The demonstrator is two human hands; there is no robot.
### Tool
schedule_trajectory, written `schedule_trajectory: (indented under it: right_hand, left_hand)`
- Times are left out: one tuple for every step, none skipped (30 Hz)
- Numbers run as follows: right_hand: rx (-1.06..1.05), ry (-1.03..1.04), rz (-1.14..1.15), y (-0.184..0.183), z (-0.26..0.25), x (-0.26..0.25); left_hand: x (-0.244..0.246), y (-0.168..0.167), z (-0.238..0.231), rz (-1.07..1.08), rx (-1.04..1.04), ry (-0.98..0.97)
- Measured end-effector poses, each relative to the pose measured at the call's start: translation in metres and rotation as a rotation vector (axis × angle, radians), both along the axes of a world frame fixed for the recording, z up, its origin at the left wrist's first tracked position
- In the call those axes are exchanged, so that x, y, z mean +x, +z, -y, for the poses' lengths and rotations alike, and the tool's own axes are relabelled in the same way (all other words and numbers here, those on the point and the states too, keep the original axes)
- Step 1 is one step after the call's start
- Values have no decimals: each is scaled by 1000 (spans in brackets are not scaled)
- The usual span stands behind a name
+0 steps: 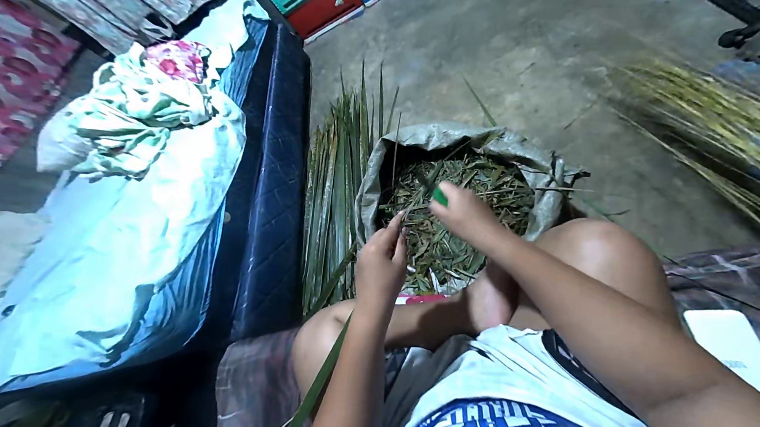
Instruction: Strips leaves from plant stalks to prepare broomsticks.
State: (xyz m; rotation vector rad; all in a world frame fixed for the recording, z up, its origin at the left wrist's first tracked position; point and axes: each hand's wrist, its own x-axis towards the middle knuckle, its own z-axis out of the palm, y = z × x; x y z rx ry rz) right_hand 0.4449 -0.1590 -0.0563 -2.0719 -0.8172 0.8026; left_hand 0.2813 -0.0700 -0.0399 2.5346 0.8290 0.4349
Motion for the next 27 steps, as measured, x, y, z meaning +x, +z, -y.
schedule_trajectory:
  right_hand:
    - [20,-55,-1,-1,1,7]
    - [32,-76,-7,0,3,11]
    - [38,-58,-28,5,5,11]
    - [42,-4,-70,11,8,6]
    - [45,74,-115,15,11,-1]
    - [37,161,-147,17,12,-11]
    - [17,242,-164,18,12,-20]
    - [-4,297,-158,18,11,-28]
    - [-22,311,-139,18,11,-32]
    - [-30,285,-119,17,10,-33]
    - [-31,231,-102,16,9,-29]
    - [-25,169,-87,13,8,-21]
    - [-22,100,-71,9,6,-13]
    - [-11,29,-68,6,6,-4]
    - [6,-20,-65,5,6,3]
    - [24,-35,-71,7,8,5]
    - [42,-13,-86,12,10,4]
    - [66,38,-107,17,13,-2]
    - [76,110,-129,20,14,-10]
    - [64,186,-145,21,14,-18]
    - [38,250,-148,21,14,-25]
    - [16,277,-138,20,13,-29]
    - [2,268,-117,19,13,-29]
    - [-6,229,-94,18,13,-26]
    - [-9,171,-80,16,12,-20]
    - [-5,103,-71,11,10,-12]
    - [13,28,-53,7,10,-4]
  left_hand:
    - [-2,0,0,1,0,2]
    - [-3,0,0,0,-1,4]
    - [-3,0,0,0,-2,8]
    - [-3,-1,0,0,-5,12]
    - [-2,-2,0,7,-7,17]
    - [-2,-3,0,19,-8,21]
    - [-2,-3,1,33,-11,24]
    - [-2,-3,2,45,-4,26]
    - [-2,-3,3,50,6,26]
    - [-3,-2,3,47,4,23]
    - [-4,-2,3,46,6,17]
    - [-5,-3,3,47,11,13]
    - [-6,-3,3,47,19,12]
    - [-8,-3,3,46,22,12]
    - [-8,-4,2,45,23,12]
    - [-9,-4,3,45,21,13]
    - [-9,-4,3,43,15,16]
    - [-8,-4,3,38,0,19]
    - [-8,-4,4,35,-17,19]
    - [-7,-4,5,42,-39,13]
    - [-7,-4,5,56,-62,6]
    - [-8,-5,5,78,-72,1]
    - [-8,-5,5,93,-79,0]
    - [-8,-4,5,97,-82,-1]
    - [-9,-4,5,97,-83,-1]
    - [-10,-3,5,95,-87,-4]
    - [-11,-3,5,98,-91,-5]
